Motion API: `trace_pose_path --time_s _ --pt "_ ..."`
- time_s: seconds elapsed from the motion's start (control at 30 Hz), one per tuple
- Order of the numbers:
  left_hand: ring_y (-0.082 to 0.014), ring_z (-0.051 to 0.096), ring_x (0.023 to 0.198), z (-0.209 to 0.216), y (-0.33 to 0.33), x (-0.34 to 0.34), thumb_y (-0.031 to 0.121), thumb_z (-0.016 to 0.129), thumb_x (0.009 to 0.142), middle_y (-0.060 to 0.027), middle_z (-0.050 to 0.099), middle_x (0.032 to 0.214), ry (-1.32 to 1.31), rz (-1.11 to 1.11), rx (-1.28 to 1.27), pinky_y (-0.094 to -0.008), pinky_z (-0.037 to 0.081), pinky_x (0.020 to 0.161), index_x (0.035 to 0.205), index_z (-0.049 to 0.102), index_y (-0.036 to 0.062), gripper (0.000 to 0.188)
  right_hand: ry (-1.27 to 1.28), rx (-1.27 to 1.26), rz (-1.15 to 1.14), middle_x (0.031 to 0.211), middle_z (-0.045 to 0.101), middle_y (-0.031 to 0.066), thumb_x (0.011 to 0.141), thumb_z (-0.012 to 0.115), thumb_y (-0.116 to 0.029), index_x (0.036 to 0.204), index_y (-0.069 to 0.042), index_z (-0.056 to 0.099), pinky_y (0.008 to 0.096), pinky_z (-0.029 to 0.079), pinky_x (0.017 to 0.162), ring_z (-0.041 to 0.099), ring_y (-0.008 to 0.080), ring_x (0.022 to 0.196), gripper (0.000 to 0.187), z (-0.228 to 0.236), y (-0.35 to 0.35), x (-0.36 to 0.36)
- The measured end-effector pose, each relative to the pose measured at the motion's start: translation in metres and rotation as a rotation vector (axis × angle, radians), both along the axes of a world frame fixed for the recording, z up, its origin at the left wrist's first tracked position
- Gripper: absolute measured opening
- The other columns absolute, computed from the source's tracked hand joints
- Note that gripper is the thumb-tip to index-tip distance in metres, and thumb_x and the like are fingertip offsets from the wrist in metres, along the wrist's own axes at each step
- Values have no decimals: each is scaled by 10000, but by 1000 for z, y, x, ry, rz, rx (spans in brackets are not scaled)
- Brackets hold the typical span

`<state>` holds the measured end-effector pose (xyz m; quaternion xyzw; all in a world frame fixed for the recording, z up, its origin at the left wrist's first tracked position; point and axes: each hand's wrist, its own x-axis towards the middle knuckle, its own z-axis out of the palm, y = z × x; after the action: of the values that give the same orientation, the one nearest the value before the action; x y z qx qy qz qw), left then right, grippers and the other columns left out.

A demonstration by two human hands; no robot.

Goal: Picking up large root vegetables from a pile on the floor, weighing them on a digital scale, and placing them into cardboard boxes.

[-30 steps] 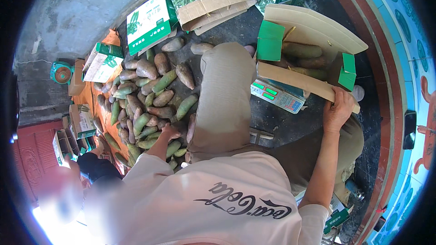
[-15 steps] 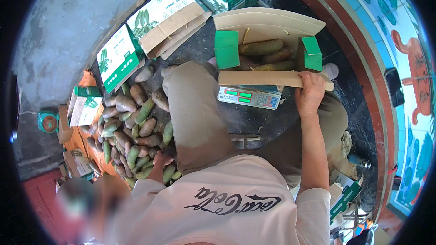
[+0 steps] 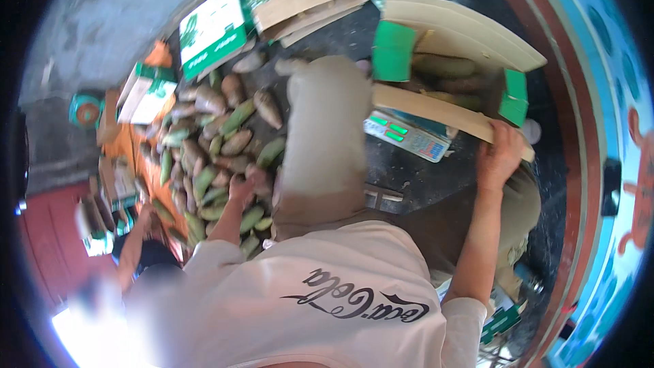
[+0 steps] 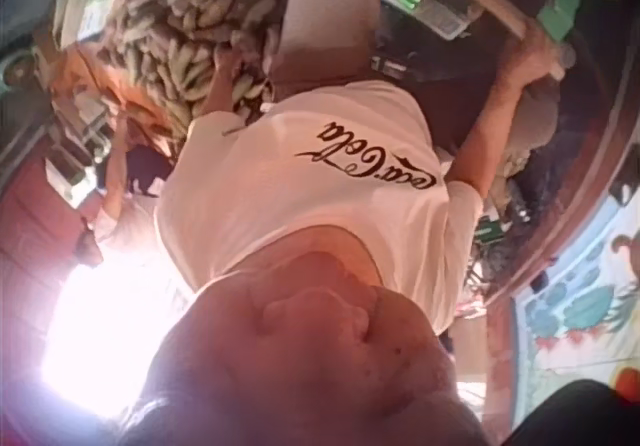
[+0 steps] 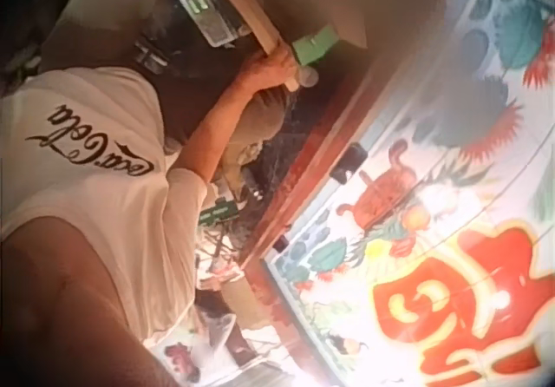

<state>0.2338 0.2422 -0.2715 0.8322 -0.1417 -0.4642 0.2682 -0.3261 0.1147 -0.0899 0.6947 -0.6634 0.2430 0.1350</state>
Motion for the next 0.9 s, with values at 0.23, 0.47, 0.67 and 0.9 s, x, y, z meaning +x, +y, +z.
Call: trace_pose_path --time_s 0.23,0.47,0.67,0.9 --pt "-314 556 1085 -40 53 45 212 721 743 -132 562 1214 -671 -530 159 -394 456 913 1277 482 124 592 18 47 72 970 613 101 647 593 38 1024 -101 593 417 429 811 563 339 917 402 -8 -16 11" --pt "-264 263 1350 29 71 68 252 752 691 -72 325 1428 -1115 -600 616 -467 294 1052 1353 377 179 764 68 40 69 969 628 100 676 588 10 1036 -112 589 422 449 789 581 334 899 380 -11 -17 5" --pt "-276 227 1374 33 59 110 127 721 694 -71 292 1455 -1104 -483 521 -487 265 1069 1367 348 178 772 97 56 38 966 630 99 698 603 3 1020 -117 597 419 457 777 589 329 880 344 -12 -18 3" --pt "-283 241 1372 19 12 142 92 622 783 -58 266 1468 -1011 -752 610 -526 296 1042 1415 293 231 726 96 58 4 982 628 92 711 617 -19 1011 -103 597 407 441 793 580 322 890 312 -11 -17 10"
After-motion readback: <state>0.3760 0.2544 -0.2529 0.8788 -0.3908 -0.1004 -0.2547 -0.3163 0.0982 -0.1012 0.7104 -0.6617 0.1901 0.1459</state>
